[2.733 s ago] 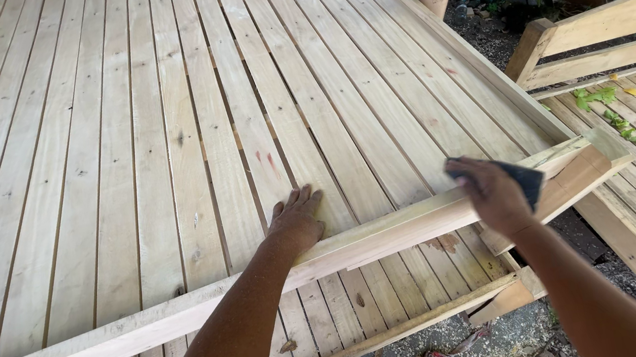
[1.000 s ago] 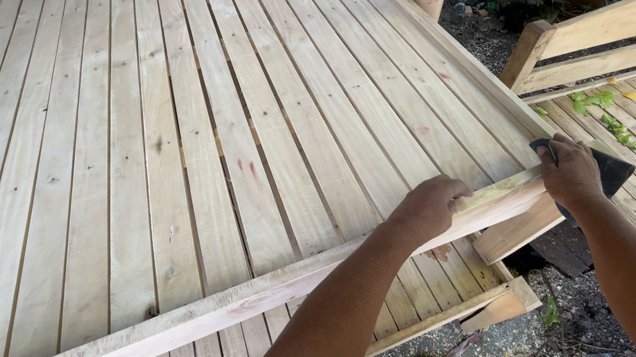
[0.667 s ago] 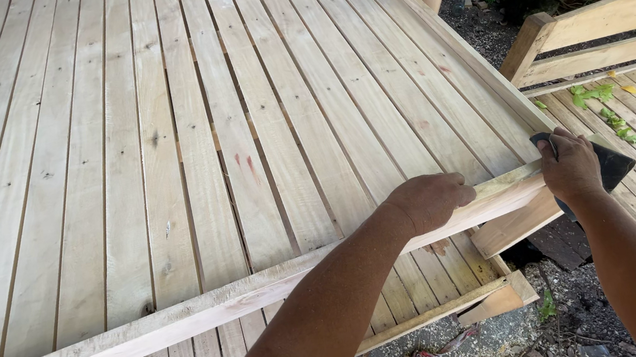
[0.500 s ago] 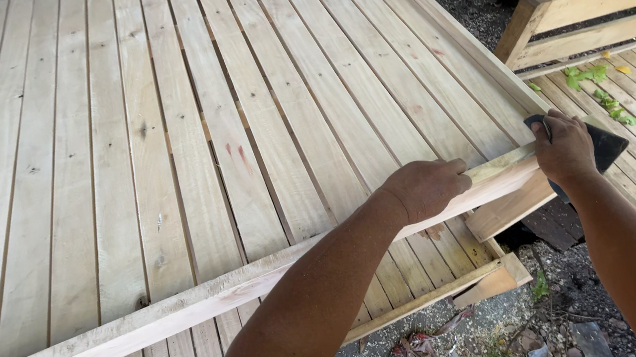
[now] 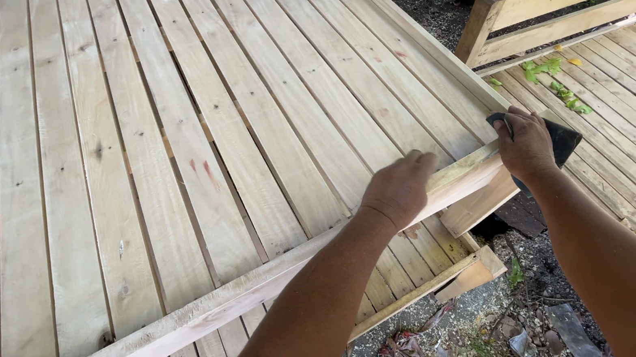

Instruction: The person sands a slatted wooden furniture panel, rubbing a sanding block by hand along the frame edges and rail, steadying the panel with the other hand. They work their way around the frame, sanding different sides and edges of the wooden structure.

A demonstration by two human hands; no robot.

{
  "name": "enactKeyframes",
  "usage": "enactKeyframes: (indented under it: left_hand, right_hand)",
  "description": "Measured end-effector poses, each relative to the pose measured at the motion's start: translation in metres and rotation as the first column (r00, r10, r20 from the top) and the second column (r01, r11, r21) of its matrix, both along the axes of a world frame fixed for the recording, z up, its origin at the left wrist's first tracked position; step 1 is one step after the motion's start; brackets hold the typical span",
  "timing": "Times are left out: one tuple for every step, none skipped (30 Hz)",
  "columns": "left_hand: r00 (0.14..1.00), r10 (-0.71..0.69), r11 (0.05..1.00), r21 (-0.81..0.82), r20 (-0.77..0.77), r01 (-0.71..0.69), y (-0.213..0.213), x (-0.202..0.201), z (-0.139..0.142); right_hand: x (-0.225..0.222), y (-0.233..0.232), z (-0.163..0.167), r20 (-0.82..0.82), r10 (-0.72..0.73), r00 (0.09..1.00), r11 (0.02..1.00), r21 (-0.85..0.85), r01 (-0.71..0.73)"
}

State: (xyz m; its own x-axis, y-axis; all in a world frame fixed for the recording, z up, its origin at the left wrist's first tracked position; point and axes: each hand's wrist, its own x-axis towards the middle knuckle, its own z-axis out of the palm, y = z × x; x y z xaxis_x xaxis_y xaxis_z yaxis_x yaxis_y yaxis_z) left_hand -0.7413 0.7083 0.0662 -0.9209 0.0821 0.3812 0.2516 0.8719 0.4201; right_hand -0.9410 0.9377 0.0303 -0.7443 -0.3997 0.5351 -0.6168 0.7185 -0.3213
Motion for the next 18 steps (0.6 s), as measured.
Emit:
enactKeyframes:
  left_hand:
    - [0.998, 0.058, 0.995, 0.082, 0.025, -0.060, -0.006, 0.003, 0.001]
    - [0.992, 0.111, 0.980, 0.161, 0.056, -0.119, -0.013, 0.008, 0.002]
    - [0.985, 0.158, 0.963, 0.209, 0.066, -0.169, -0.020, 0.014, 0.003]
    - [0.975, 0.207, 0.942, 0.255, 0.077, -0.220, -0.030, 0.020, 0.005]
    - [0.961, 0.261, 0.913, 0.300, 0.087, -0.275, -0.041, 0.026, 0.006]
    - [0.954, 0.300, 0.898, 0.334, 0.018, -0.288, -0.052, 0.031, 0.008]
    - [0.940, 0.337, 0.881, 0.368, -0.045, -0.298, -0.063, 0.038, 0.008]
    - [0.921, 0.374, 0.864, 0.403, -0.107, -0.303, -0.071, 0.043, 0.008]
    - [0.908, 0.403, 0.850, 0.414, -0.113, -0.326, -0.080, 0.047, 0.007]
    - [0.896, 0.429, 0.837, 0.424, -0.116, -0.346, -0.087, 0.050, 0.006]
    - [0.883, 0.455, 0.823, 0.435, -0.120, -0.365, -0.094, 0.053, 0.004]
    - [0.876, 0.465, 0.822, 0.428, -0.127, -0.375, -0.100, 0.054, 0.002]
    - [0.869, 0.477, 0.820, 0.421, -0.132, -0.387, -0.105, 0.057, -0.001]
    - [0.861, 0.492, 0.816, 0.414, -0.132, -0.403, -0.110, 0.063, -0.005]
    - [0.868, 0.476, 0.837, 0.374, -0.141, -0.398, -0.115, 0.070, -0.009]
    - [0.875, 0.459, 0.859, 0.329, -0.153, -0.393, -0.123, 0.077, -0.011]
    - [0.881, 0.444, 0.877, 0.281, -0.164, -0.389, -0.133, 0.087, -0.013]
    - [0.885, 0.439, 0.887, 0.232, -0.157, -0.399, -0.142, 0.102, -0.017]
  right_hand:
    - [0.000, 0.001, 0.000, -0.011, -0.014, 1.000, 1.000, 0.027, 0.014]
    - [0.001, 0.000, 0.002, -0.023, -0.029, 0.999, 0.998, 0.054, 0.030]
    - [0.007, -0.003, 0.006, -0.035, -0.045, 0.998, 0.996, 0.078, 0.048]
    - [0.017, -0.008, 0.010, 0.072, -0.096, 0.993, 0.993, 0.080, 0.091]
    - [0.030, -0.017, 0.016, 0.174, -0.140, 0.975, 0.988, 0.085, 0.127]
    - [0.049, -0.029, 0.021, 0.274, -0.175, 0.946, 0.983, 0.092, 0.156]
    - [0.072, -0.044, 0.025, 0.264, -0.102, 0.959, 0.995, 0.018, 0.101]
    - [0.100, -0.062, 0.027, 0.249, -0.030, 0.968, 0.997, -0.055, 0.045]
    - [0.130, -0.082, 0.028, 0.190, 0.082, 0.978, 0.995, -0.077, -0.069]
    - [0.162, -0.104, 0.026, 0.157, 0.182, 0.971, 0.978, -0.127, -0.163]
    - [0.192, -0.124, 0.022, 0.041, 0.283, 0.958, 0.955, -0.109, -0.277]
    - [0.219, -0.143, 0.015, -0.031, 0.375, 0.927, 0.920, -0.114, -0.376]
    - [0.239, -0.157, 0.007, -0.077, 0.423, 0.903, 0.900, -0.078, -0.429]
    - [0.253, -0.166, -0.001, -0.115, 0.474, 0.873, 0.876, -0.040, -0.481]
    - [0.256, -0.167, -0.007, -0.099, 0.499, 0.861, 0.862, -0.042, -0.505]
    - [0.253, -0.164, -0.011, -0.087, 0.523, 0.848, 0.848, -0.049, -0.528]
    - [0.241, -0.155, -0.013, -0.078, 0.549, 0.832, 0.830, -0.059, -0.554]
    - [0.224, -0.141, -0.012, -0.040, 0.504, 0.863, 0.859, -0.074, -0.506]
